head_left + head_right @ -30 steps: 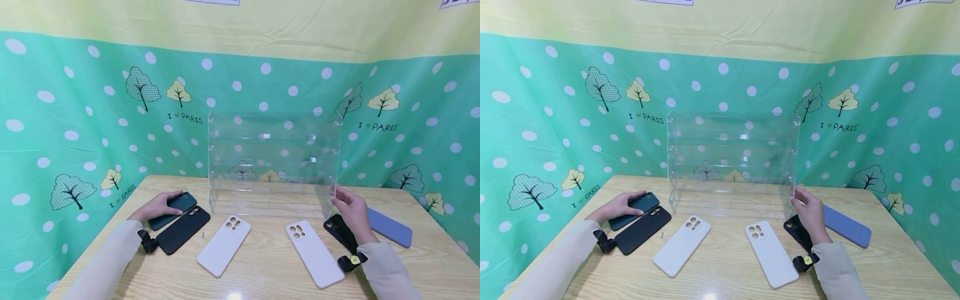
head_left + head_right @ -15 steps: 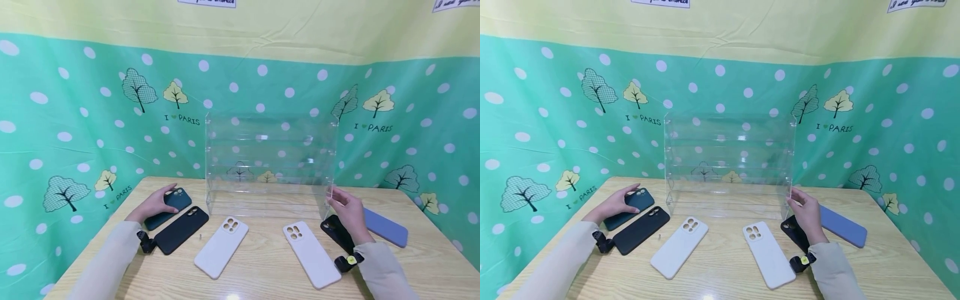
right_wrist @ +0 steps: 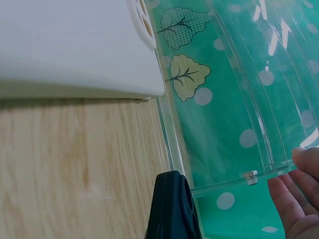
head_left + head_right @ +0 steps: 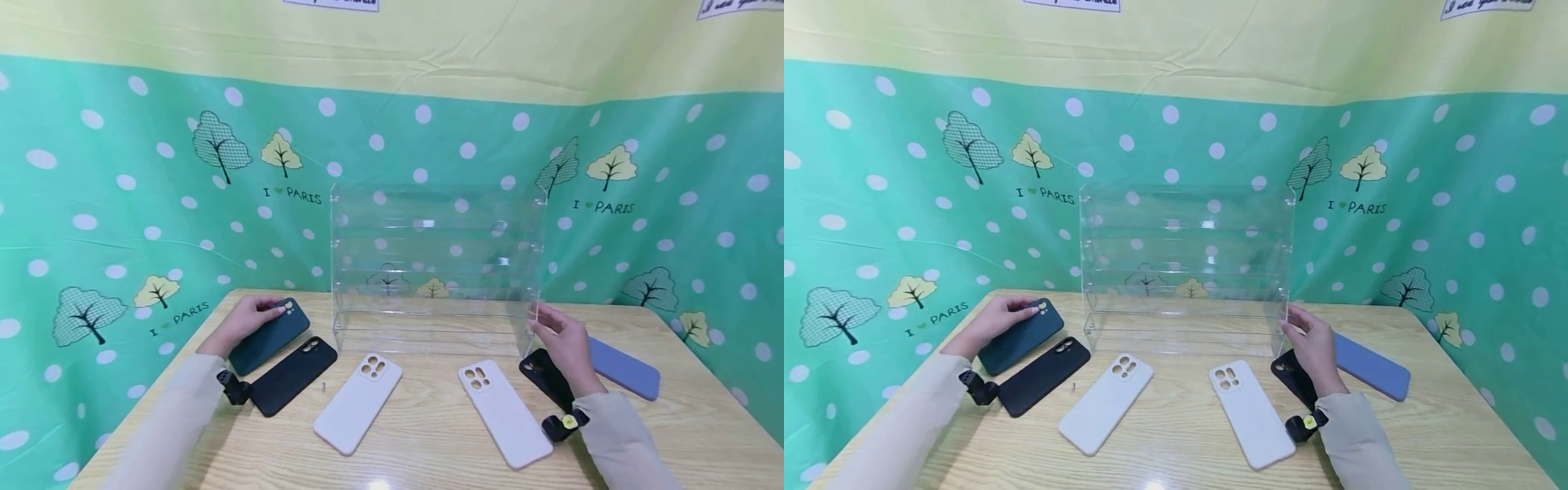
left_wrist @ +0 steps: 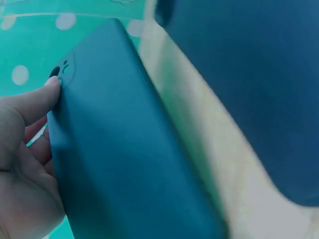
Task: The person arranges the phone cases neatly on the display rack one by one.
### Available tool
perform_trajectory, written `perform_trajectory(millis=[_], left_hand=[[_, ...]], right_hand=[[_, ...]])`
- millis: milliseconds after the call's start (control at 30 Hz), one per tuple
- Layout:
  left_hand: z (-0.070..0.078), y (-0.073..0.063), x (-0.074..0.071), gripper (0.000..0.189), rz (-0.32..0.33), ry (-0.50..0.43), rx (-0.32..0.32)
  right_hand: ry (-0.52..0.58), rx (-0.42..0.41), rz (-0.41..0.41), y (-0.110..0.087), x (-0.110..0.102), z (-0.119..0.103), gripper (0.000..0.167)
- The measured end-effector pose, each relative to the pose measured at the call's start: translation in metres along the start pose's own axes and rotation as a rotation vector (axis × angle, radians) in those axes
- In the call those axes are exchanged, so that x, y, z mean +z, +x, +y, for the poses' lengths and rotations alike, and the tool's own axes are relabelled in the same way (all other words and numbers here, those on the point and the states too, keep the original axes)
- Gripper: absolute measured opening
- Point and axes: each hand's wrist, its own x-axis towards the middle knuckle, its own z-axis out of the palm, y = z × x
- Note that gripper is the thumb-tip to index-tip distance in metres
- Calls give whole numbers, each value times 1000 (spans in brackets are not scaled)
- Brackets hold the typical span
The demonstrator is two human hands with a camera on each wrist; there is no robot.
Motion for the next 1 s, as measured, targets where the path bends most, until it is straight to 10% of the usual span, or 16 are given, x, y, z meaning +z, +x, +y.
perform_trajectory(millis=[367, 1000], left_hand=[[34, -1, -33, 48, -23, -105, -49], [146, 11, -98, 25, 99, -267, 61]], right_hand=[[16, 0, -2, 2, 2, -3, 42], [15, 7, -22, -1, -1, 1, 44]])
